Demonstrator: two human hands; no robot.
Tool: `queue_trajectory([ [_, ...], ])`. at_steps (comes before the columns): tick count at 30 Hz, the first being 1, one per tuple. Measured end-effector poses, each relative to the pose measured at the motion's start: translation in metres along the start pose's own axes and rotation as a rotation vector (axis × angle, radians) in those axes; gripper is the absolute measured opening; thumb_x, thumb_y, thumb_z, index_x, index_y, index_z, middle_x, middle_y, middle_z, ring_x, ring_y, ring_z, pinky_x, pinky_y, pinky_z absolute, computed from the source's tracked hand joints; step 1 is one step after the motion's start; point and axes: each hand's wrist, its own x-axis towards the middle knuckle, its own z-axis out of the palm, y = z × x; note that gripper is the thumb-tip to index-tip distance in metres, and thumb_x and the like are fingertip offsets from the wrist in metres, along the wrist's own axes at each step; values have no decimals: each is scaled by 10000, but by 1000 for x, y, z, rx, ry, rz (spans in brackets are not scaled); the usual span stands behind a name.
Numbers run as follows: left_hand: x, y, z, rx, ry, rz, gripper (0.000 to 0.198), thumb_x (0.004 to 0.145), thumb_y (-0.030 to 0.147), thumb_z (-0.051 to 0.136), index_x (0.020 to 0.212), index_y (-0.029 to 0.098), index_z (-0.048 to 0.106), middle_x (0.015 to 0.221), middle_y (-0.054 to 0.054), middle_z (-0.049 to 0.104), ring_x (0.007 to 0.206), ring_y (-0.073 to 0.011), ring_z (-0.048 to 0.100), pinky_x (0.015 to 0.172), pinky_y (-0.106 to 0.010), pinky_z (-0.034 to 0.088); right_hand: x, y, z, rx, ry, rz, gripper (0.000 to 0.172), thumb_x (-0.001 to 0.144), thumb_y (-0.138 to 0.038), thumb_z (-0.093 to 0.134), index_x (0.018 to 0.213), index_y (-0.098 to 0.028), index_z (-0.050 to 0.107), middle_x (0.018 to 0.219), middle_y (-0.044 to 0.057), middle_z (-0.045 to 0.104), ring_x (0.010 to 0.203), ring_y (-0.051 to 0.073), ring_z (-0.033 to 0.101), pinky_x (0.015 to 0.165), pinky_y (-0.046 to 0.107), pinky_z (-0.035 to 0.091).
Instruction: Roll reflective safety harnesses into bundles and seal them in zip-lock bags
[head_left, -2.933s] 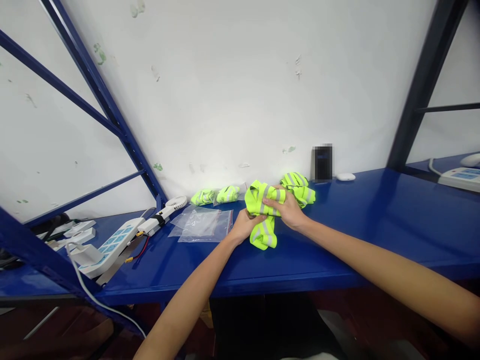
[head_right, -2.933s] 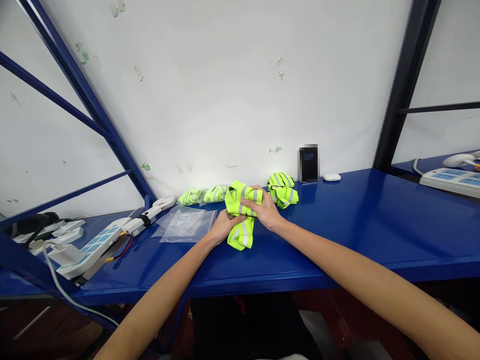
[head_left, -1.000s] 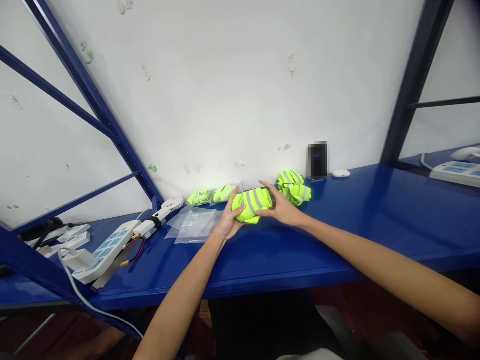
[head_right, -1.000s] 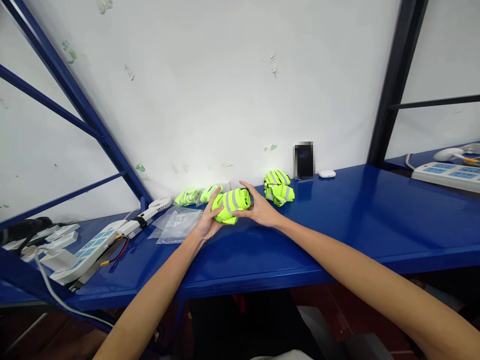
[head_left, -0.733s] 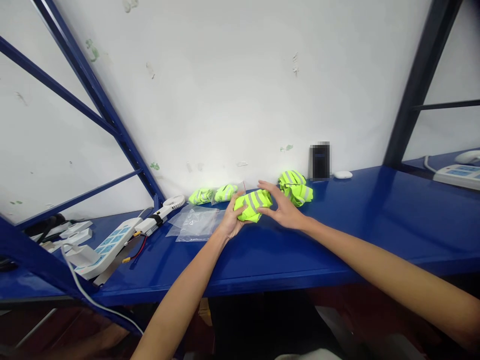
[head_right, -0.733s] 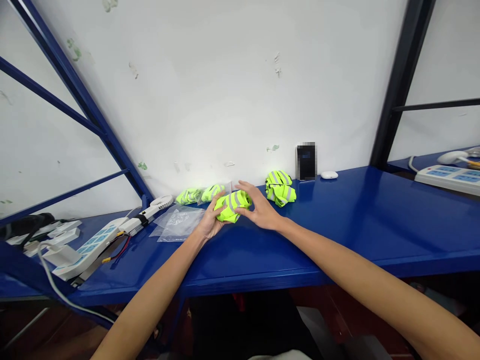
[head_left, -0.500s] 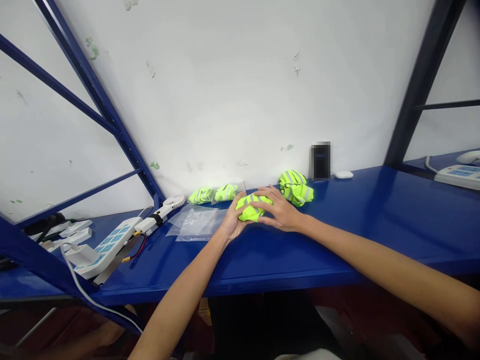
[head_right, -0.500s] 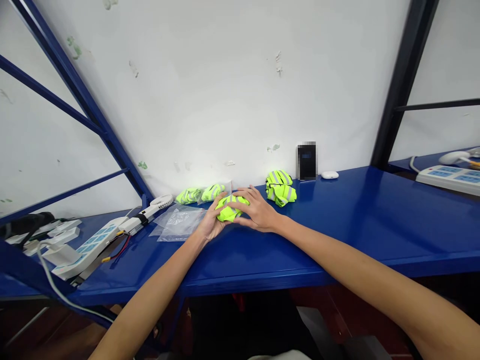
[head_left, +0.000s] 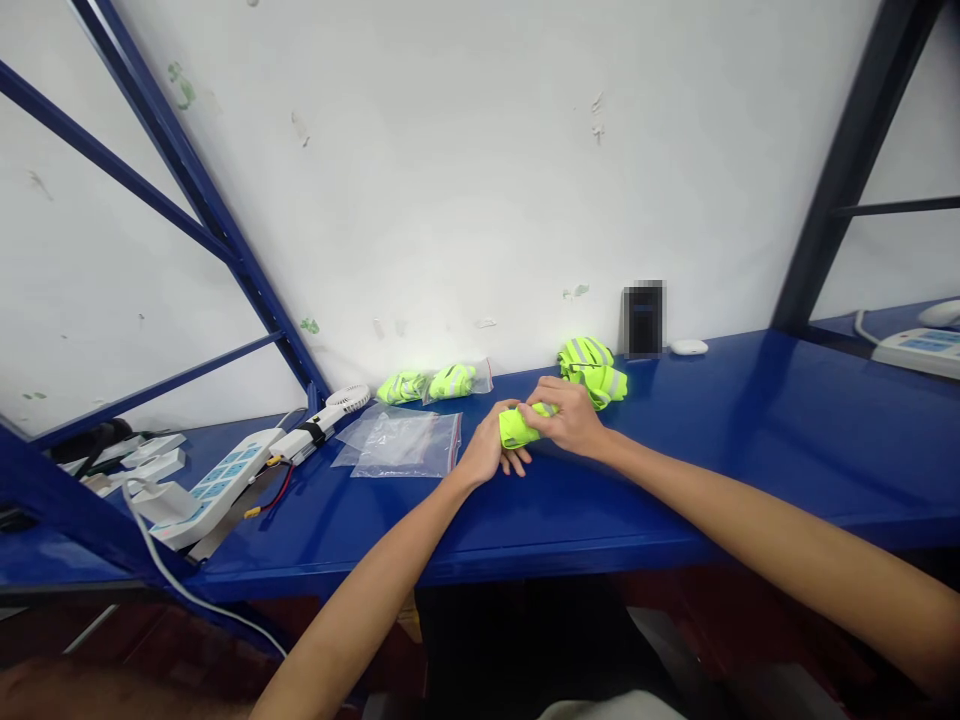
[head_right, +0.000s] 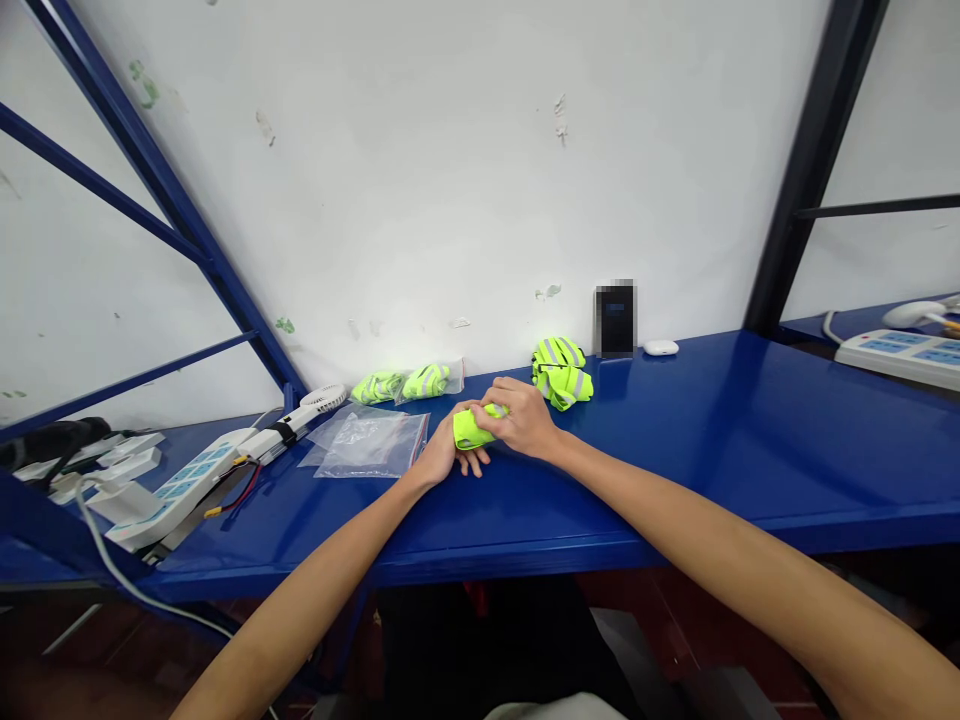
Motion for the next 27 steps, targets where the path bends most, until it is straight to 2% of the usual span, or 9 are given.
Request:
queue_trajectory([
  [3, -5, 12, -10, 459, 272, 197, 462, 946, 483, 344, 1276, 221, 533, 529, 2, 550, 518, -179, 552, 619, -293, 404, 4, 1, -4, 72, 59, 180, 276, 819, -365, 582, 621, -181, 637, 625, 24, 611, 586, 154, 546, 601, 285, 393],
  [5, -7, 21, -24, 716, 432, 217, 406, 930, 456, 385, 1185, 222, 598, 553, -12, 542, 588, -205, 566, 675, -306, 387, 6, 8, -7, 81, 97, 298, 283, 790, -386, 599, 606, -174, 632, 610, 16, 614, 583, 156, 541, 596, 282, 380],
  [7, -7, 24, -41, 947, 544, 120, 375, 896, 474, 422, 978, 202, 668, 604, -53, 568, 676, -251, 596, 713, -332, 381, 8, 16, -9, 83, 123, 415, 309, 770, -414, 599, 584, -169, 623, 564, 1, 570, 547, 145, 495, 564, 279, 347],
  [10, -8, 17, -66, 1145, 529, -161, 403, 806, 539, 510, 666, 183, 636, 680, -130, 624, 798, -342, 624, 749, -392, 393, 9, 26, -9, 134, 157, 561, 348, 750, -451, 594, 556, -162, 599, 493, -25, 461, 491, 119, 392, 515, 273, 283],
  [14, -9, 2, -78, 1056, 458, -311, 277, 686, 416, 648, 542, 196, 558, 703, -147, 661, 862, -360, 642, 782, -399, 411, 7, 30, -4, 273, 181, 691, 370, 734, -477, 617, 543, -161, 585, 479, -33, 425, 496, 111, 365, 505, 261, 287],
  [18, -2, -1, -65, 1000, 403, -132, 259, 799, 323, 511, 578, 200, 563, 670, -131, 662, 764, -307, 658, 722, -358, 419, 7, 24, 6, 486, 203, 799, 351, 709, -487, 655, 617, -148, 643, 582, 3, 569, 557, 137, 479, 542, 258, 378],
  [22, 8, -1, -50, 656, 321, -57, 327, 876, 383, 416, 655, 194, 567, 553, -54, 632, 511, -201, 597, 584, -287, 409, 16, 19, 24, 651, 234, 864, 367, 705, -498, 647, 731, -135, 697, 689, 43, 660, 636, 176, 564, 573, 267, 434],
  [24, 10, -2, -46, 507, 323, -82, 352, 876, 417, 417, 641, 191, 550, 494, -30, 596, 459, -181, 563, 532, -265, 383, 20, 20, 35, 635, 240, 875, 388, 715, -507, 624, 739, -128, 700, 686, 49, 663, 655, 185, 573, 582, 270, 439],
  [27, 10, -4, -44, 547, 429, -35, 369, 869, 394, 431, 575, 186, 513, 474, -8, 546, 470, -158, 524, 531, -255, 339, 21, 26, 47, 455, 204, 831, 406, 732, -524, 586, 675, -134, 684, 632, 30, 629, 628, 173, 545, 557, 256, 401],
])
